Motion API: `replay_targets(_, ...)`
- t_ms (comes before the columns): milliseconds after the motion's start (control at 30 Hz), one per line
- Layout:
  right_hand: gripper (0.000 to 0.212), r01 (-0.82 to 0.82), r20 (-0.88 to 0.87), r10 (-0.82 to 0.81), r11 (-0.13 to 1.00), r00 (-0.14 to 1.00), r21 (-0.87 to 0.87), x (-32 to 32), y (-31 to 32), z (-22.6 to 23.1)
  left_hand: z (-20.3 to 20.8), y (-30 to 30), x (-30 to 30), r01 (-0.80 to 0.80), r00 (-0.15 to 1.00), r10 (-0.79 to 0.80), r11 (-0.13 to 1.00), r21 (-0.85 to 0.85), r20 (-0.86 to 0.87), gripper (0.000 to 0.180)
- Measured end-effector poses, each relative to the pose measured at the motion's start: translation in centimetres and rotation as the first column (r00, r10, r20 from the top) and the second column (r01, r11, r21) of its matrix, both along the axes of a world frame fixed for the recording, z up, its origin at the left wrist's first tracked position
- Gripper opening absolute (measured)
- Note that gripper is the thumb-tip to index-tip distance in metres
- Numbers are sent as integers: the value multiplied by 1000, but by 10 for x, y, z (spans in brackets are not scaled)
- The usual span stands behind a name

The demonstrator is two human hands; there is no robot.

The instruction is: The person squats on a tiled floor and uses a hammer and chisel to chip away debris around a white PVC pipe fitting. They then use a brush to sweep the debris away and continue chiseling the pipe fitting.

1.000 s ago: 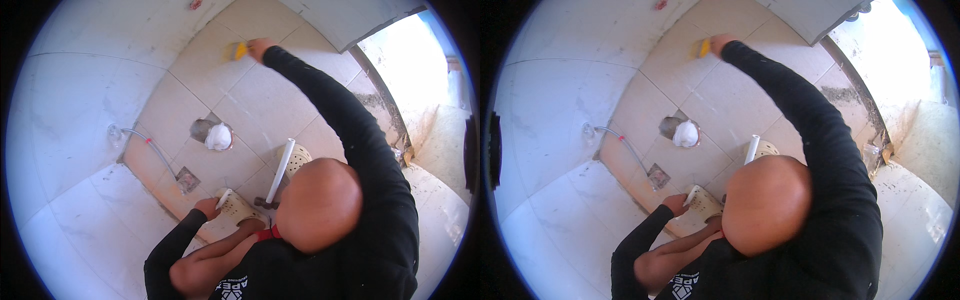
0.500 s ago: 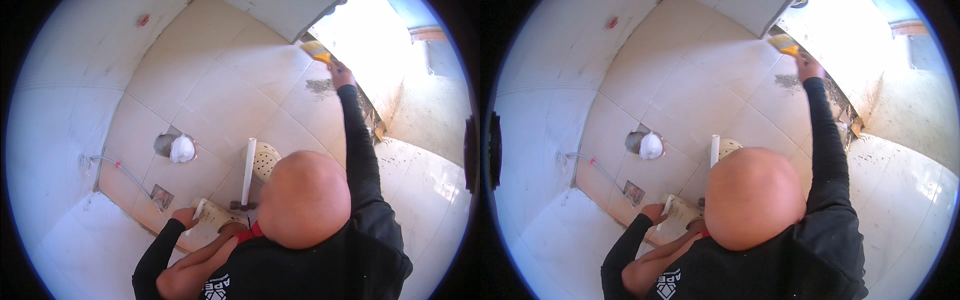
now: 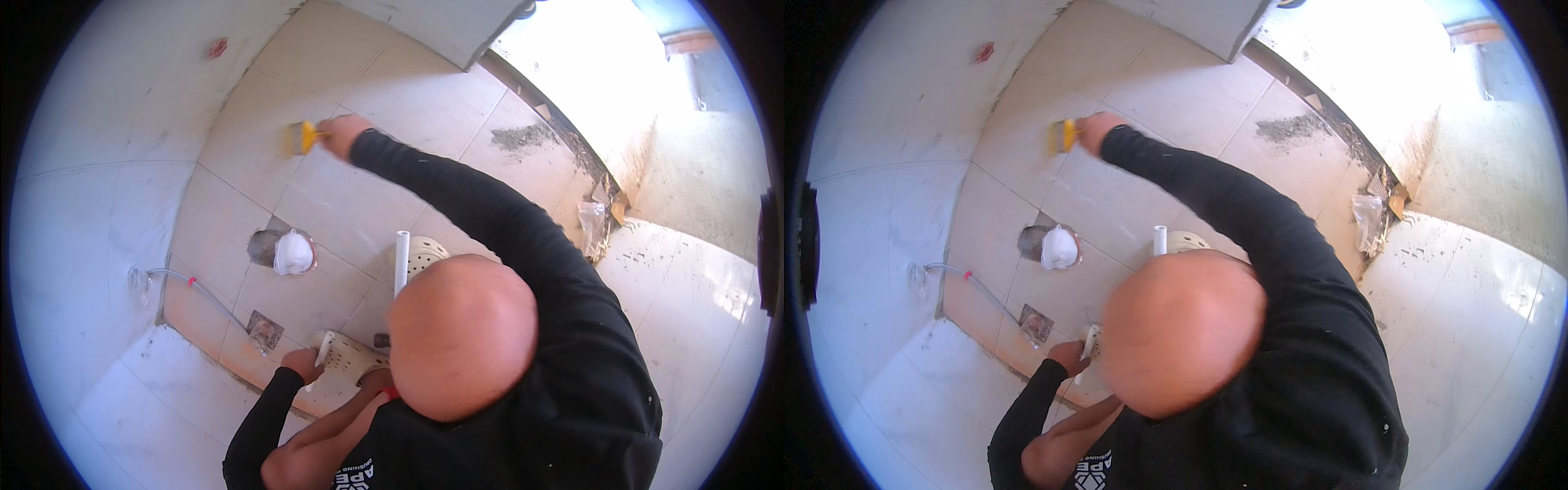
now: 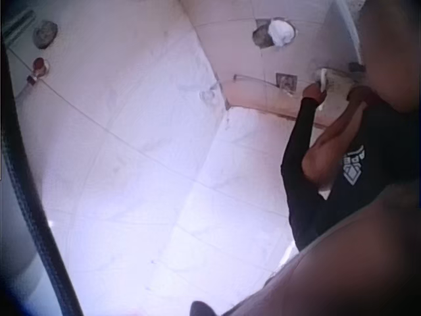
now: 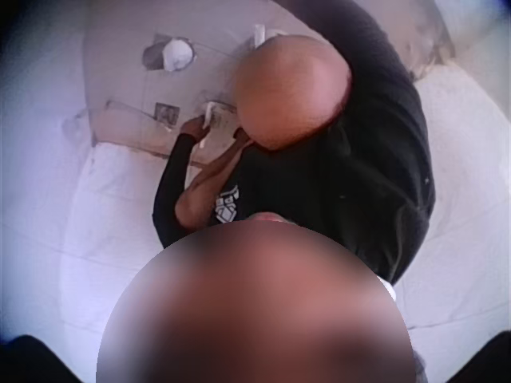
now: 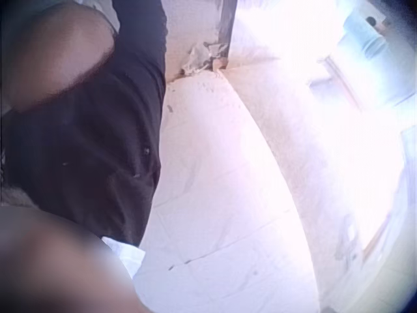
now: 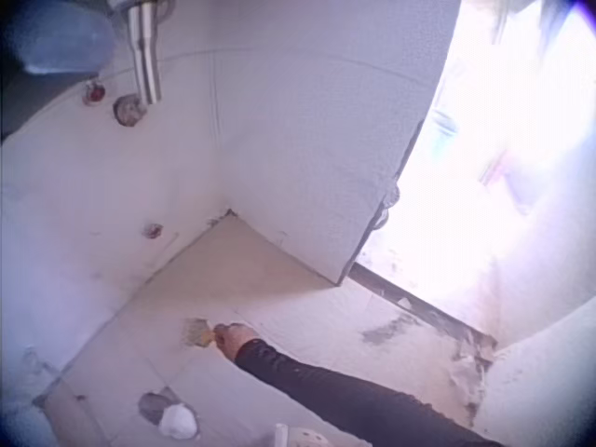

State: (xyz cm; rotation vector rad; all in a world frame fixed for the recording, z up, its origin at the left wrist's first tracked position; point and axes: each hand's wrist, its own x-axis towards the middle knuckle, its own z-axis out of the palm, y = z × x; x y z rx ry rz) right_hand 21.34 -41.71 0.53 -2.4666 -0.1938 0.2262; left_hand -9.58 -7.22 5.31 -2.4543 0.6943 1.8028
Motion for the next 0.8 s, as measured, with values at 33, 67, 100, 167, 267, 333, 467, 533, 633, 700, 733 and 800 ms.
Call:
replay_targets(33,22,38,-30,-39,999,999,-5,-5,-23,-10,1,1,-3,-23,1000,23,1000,-2,8,36)
replay_targets(67,22,63,-59,-65,997,996,-32,-10,-56,-17,1,2,-5,-38,999,38,999,6,7,36)
replay_targets(100,22,123,-13,-123,992,992,3,-23,-96,-21,1,2,-7,-74,997,74,997,-7,8,36)
replay_targets(167,22,297,-110,-296,955,949,-6,-53,-184,-17,0,4,-9,-96,995,96,995,-13,18,37)
replay_targets(267,30,427,0,-454,837,891,-342,-109,-307,19,-2,4,-6,-75,997,77,995,-60,25,39)
replay_targets(333,32,619,5,-680,664,733,-419,-139,-349,45,-5,3,0,-27,1000,26,998,-60,-11,40)
replay_targets(467,34,677,206,-674,570,709,-466,-143,-334,80,-10,0,14,113,988,-113,994,-11,-100,40)
replay_targets(533,37,689,287,-627,667,724,-283,-126,-291,88,-11,-2,17,104,990,-108,993,-49,-87,39)
replay_targets(633,34,494,335,-496,864,801,99,-88,-200,84,-10,-3,19,117,989,-118,993,-16,-86,38)
replay_targets(700,27,316,167,-402,868,900,384,-65,-128,73,-9,-4,18,125,989,-124,992,-2,-83,37)
replay_targets(733,24,267,108,-326,892,939,365,-58,-96,68,-8,-4,17,124,989,-123,992,-2,-76,38)
replay_targets(800,25,73,74,-109,923,991,378,-52,-37,58,-7,-5,15,100,993,-100,995,-2,-62,38)
